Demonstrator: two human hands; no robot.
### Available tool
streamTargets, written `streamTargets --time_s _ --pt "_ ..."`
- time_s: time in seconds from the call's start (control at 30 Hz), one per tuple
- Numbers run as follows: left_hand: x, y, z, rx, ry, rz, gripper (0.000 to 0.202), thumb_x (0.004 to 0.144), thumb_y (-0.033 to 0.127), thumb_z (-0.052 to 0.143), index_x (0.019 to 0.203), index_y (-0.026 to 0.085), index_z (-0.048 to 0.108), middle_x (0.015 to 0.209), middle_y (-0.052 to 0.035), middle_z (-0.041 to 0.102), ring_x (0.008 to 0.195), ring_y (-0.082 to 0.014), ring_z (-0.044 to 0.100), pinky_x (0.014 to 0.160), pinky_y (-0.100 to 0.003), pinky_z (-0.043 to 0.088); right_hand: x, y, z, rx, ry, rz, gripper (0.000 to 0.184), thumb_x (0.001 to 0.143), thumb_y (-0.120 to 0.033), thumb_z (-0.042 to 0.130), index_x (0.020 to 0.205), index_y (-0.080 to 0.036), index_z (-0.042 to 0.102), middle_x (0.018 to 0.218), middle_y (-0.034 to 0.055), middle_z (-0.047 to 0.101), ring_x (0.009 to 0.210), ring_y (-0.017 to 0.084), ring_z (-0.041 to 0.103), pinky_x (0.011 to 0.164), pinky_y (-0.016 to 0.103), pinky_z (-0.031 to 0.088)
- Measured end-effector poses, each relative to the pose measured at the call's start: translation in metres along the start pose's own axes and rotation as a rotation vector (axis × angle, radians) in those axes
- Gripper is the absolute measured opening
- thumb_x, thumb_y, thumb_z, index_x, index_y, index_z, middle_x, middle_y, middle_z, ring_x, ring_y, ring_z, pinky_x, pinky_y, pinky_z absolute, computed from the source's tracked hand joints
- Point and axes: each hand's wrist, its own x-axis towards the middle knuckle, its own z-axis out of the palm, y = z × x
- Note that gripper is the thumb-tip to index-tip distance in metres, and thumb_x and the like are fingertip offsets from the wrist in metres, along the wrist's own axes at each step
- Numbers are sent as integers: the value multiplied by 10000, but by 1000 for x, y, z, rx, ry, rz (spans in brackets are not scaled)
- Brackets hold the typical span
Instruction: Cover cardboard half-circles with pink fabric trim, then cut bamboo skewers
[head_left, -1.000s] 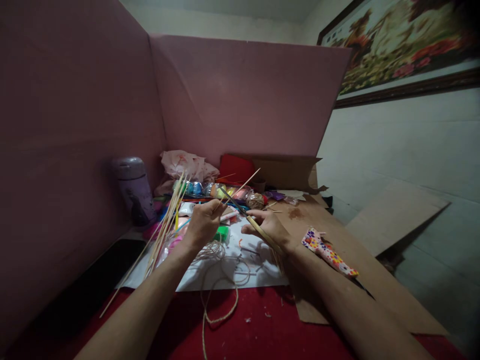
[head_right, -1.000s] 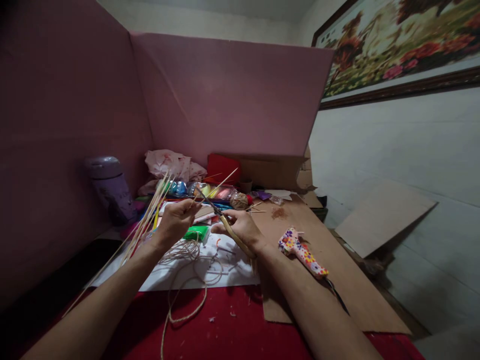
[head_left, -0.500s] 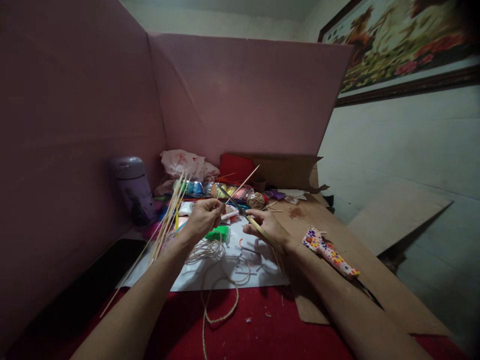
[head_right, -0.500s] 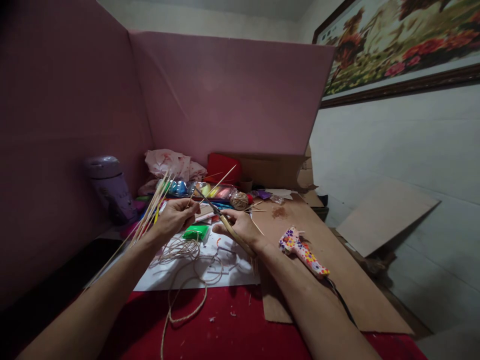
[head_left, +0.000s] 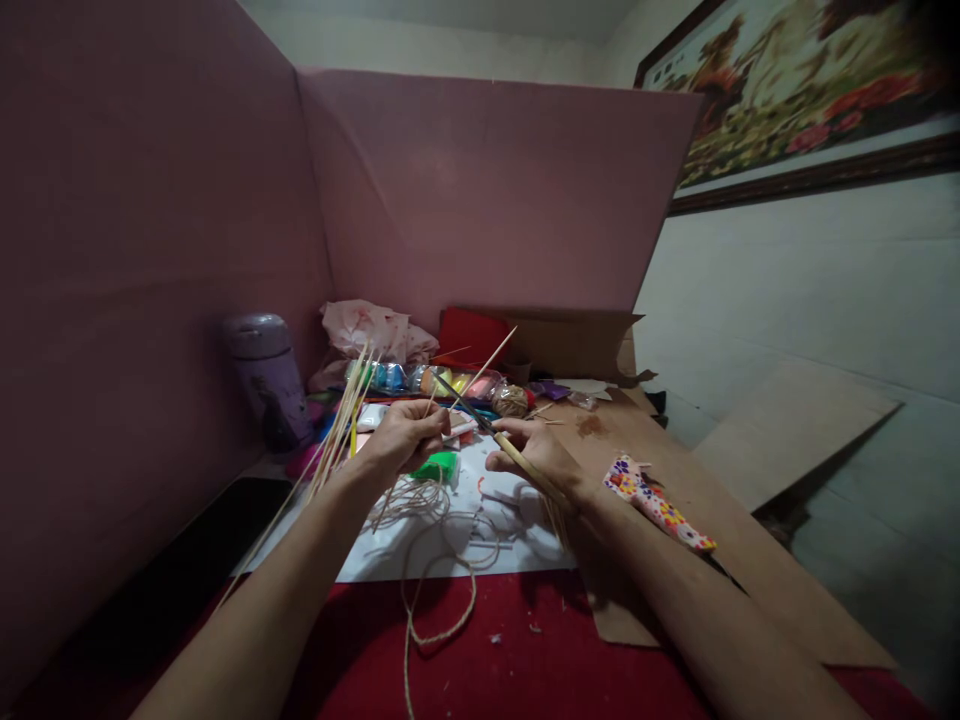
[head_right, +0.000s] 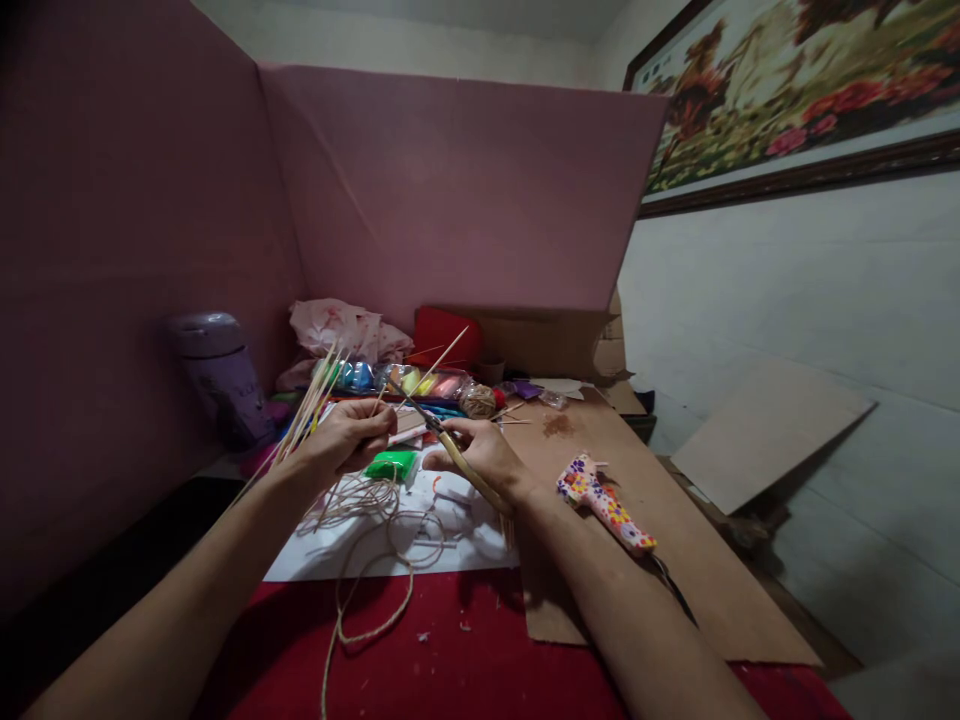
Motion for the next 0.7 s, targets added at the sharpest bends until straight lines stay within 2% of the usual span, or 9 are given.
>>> streamTargets --time_s 0.3,0.47,0.57,0.7 --pt "3 -4 -10 -136 -157 -131 246 747 311 606 609 177 451 356 92 321 262 -16 160 253 -133 105 1 8 1 100 -81 -27 487 613 -505 706 915 -141 585 622 -49 434 537 81 353 485 205 303" --pt "1 -2 -13 -205 -266 -170 175 774 275 567 652 171 498 358 95 302 264 -21 147 248 -125 122 0 8 0 78 -89 -46 442 633 -485 703 898 -147 597 615 -53 421 535 78 346 481 199 292" --pt "1 -3 -14 -244 -319 -191 157 784 269 547 670 169 506 359 96 301 271 -23 133 247 -121 141 0 7 0 80 -81 -17 467 614 -490 713 917 -151 606 617 -50 430 538 85 357 476 202 303" --pt "2 -6 -17 -269 -324 -170 157 787 259 551 670 172 492 366 96 316 269 -21 144 248 -116 156 -1 3 2 62 -39 17 489 562 -478 745 899 -144 627 606 -44 450 540 93 374 471 206 313"
